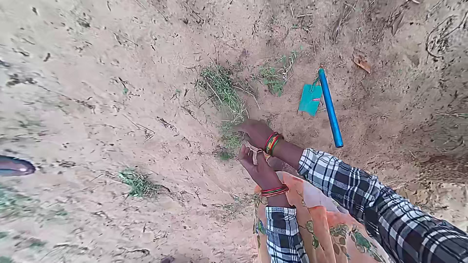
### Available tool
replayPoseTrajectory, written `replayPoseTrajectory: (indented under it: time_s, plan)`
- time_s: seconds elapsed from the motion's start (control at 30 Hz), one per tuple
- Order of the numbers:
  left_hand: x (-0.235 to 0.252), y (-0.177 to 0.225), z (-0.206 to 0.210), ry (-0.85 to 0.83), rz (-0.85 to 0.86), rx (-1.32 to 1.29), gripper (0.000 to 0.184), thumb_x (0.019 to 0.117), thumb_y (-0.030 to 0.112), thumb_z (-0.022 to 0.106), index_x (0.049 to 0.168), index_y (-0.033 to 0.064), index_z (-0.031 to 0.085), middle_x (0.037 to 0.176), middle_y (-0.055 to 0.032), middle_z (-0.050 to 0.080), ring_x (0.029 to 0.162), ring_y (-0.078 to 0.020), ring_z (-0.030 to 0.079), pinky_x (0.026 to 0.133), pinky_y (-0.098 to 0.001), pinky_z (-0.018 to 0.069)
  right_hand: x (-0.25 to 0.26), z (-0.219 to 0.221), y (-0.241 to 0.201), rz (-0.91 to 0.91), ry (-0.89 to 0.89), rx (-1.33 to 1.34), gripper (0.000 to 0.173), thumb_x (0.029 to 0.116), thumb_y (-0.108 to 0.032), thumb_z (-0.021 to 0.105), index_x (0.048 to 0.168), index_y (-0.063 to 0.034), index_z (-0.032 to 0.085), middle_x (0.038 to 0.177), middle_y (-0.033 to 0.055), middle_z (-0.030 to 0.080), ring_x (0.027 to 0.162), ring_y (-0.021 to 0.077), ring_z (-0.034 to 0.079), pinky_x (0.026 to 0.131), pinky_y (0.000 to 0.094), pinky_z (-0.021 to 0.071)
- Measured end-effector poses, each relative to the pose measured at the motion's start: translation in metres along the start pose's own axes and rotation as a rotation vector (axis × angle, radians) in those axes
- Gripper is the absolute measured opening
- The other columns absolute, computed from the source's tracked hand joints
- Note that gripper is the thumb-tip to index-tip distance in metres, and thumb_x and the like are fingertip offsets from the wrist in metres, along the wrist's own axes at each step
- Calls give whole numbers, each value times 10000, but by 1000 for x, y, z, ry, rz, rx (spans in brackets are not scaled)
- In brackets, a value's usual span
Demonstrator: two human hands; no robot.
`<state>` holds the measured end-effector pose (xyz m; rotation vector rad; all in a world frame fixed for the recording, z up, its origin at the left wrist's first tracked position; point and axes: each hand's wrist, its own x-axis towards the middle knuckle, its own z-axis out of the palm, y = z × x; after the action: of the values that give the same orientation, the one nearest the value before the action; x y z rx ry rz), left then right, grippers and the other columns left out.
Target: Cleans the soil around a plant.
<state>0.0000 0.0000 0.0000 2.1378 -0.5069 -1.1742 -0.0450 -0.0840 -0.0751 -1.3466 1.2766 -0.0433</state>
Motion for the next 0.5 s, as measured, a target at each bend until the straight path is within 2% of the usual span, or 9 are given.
replayPoseTrajectory:
  time_s: [0.07, 0.13, 0.17, 0.23, 0.3, 0.37, 0.4, 0.47, 0.5]
  plan:
    - [9, 6, -2, 39, -29, -63, 548, 989, 62, 473, 1511, -5, 322, 1463, -206, 427, 1281, -249, 492, 1028, -425, 453, 6, 11, 16, -159, 148, 23, 426, 984, -42, 600, 1379, -180, 676, 1324, 182, 657, 1228, 381, 624, 999, 583, 505]
    - [20, 14, -5, 76, -65, -116, 527, 1005, 43, 466, 1511, 1, 324, 1470, -194, 427, 1285, -241, 489, 1034, -436, 449, 16, 5, 34, -116, 155, -88, 375, 1024, -174, 605, 1382, -261, 674, 1491, 94, 577, 1397, 369, 494, 1058, 661, 383]
    - [25, 16, -9, 83, -74, -117, 533, 999, 38, 466, 1512, 6, 321, 1461, -185, 426, 1268, -228, 493, 1021, -418, 455, 23, -1, 45, -76, 242, -111, 321, 1023, -173, 597, 1315, -235, 714, 1458, 76, 609, 1376, 360, 519, 1043, 673, 382]
    - [35, 17, -15, 93, -83, -120, 560, 987, 25, 471, 1524, 11, 315, 1477, -194, 422, 1276, -233, 495, 1020, -410, 460, 45, -25, 78, 66, 488, -66, 263, 990, -92, 587, 1201, -104, 744, 1298, 151, 682, 1247, 374, 605, 999, 633, 438]
    - [38, 13, -16, 83, -136, -139, 561, 990, 11, 469, 1528, 11, 313, 1503, -197, 399, 1316, -254, 470, 1046, -447, 445, 66, -54, 126, 358, 633, 77, 372, 978, -92, 601, 1333, 15, 632, 1350, 264, 610, 1244, 397, 607, 1056, 542, 485]
    - [39, 10, -16, 54, -199, -157, 555, 989, 6, 465, 1526, 1, 326, 1537, -204, 386, 1349, -265, 450, 1062, -464, 428, 85, -73, 177, 636, 659, 305, 731, 983, -222, 660, 1594, -16, 316, 1578, 300, 379, 1432, 430, 438, 1165, 534, 395]
    - [41, 8, -14, 39, -213, -166, 548, 989, 8, 461, 1523, -2, 337, 1543, -202, 385, 1353, -261, 446, 1066, -457, 425, 96, -78, 196, 706, 641, 392, 864, 980, -295, 676, 1644, -44, 183, 1638, 298, 275, 1503, 424, 336, 1213, 534, 329]
    - [41, 5, -14, 22, -226, -172, 526, 994, 6, 460, 1510, -1, 358, 1540, -189, 392, 1353, -241, 449, 1070, -438, 427, 113, -73, 201, 763, 532, 451, 914, 981, -425, 677, 1645, -40, 180, 1654, 317, 216, 1526, 437, 282, 1223, 566, 292]
    - [42, 5, -14, 20, -226, -175, 517, 994, 4, 460, 1503, 1, 368, 1536, -183, 397, 1350, -235, 451, 1069, -438, 428, 122, -68, 187, 752, 441, 421, 883, 983, -474, 661, 1614, -4, 259, 1612, 332, 305, 1496, 447, 344, 1200, 589, 323]
